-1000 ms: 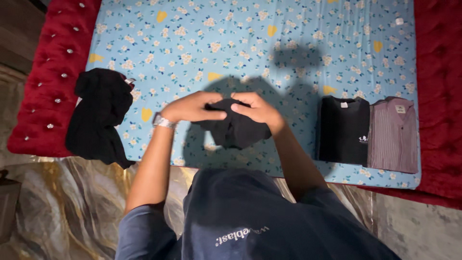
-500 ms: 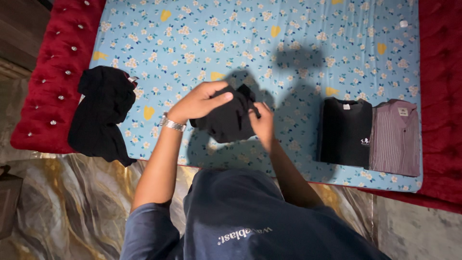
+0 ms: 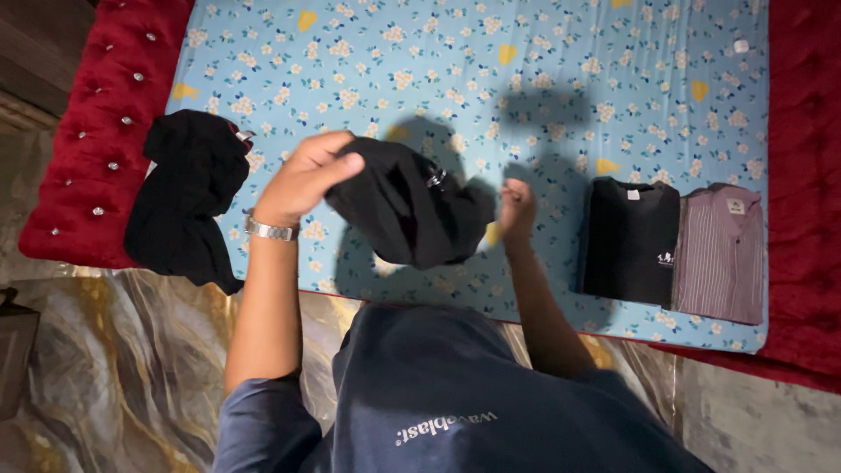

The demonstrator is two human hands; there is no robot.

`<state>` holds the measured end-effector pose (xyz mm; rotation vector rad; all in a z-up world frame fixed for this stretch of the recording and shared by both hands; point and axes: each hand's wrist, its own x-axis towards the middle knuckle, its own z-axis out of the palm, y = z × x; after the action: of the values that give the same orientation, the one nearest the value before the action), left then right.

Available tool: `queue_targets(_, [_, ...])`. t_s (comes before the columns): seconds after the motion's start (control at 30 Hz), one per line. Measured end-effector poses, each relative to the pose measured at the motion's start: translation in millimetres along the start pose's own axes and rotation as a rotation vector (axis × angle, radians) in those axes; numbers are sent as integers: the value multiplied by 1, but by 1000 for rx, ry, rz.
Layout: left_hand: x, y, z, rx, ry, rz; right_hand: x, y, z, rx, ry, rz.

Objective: The person folds black t-shirts by hand on a bed.

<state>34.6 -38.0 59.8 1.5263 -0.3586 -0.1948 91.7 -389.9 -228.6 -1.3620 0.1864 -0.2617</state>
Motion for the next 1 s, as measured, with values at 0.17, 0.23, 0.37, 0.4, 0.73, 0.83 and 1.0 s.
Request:
queue_targets(0.17, [12, -12, 24, 157, -59, -58, -81, -126, 67, 134, -391, -178])
queue_targets(0.23, [14, -13, 35, 265, -106, -19, -109, -161, 87, -9, -450, -363])
queue_targets(0.37, [15, 0, 57, 108, -211, -31, -106, -160, 113, -345, -413, -373])
queue_targets(0.4, [15, 4, 62, 68, -254, -29, -94, -146, 121, -195, -524, -127])
queue_targets(0.73, [1, 3, 70, -27, -397, -28, -57, -15, 131, -71, -876, 381])
queue_targets(0.83, [-5, -4, 56, 169, -413, 15, -58, -7, 131, -53, -936, 444])
queue_targets(1.0, [-18, -25, 5, 549, -158, 298, -49, -1, 71, -139, -1115, 668])
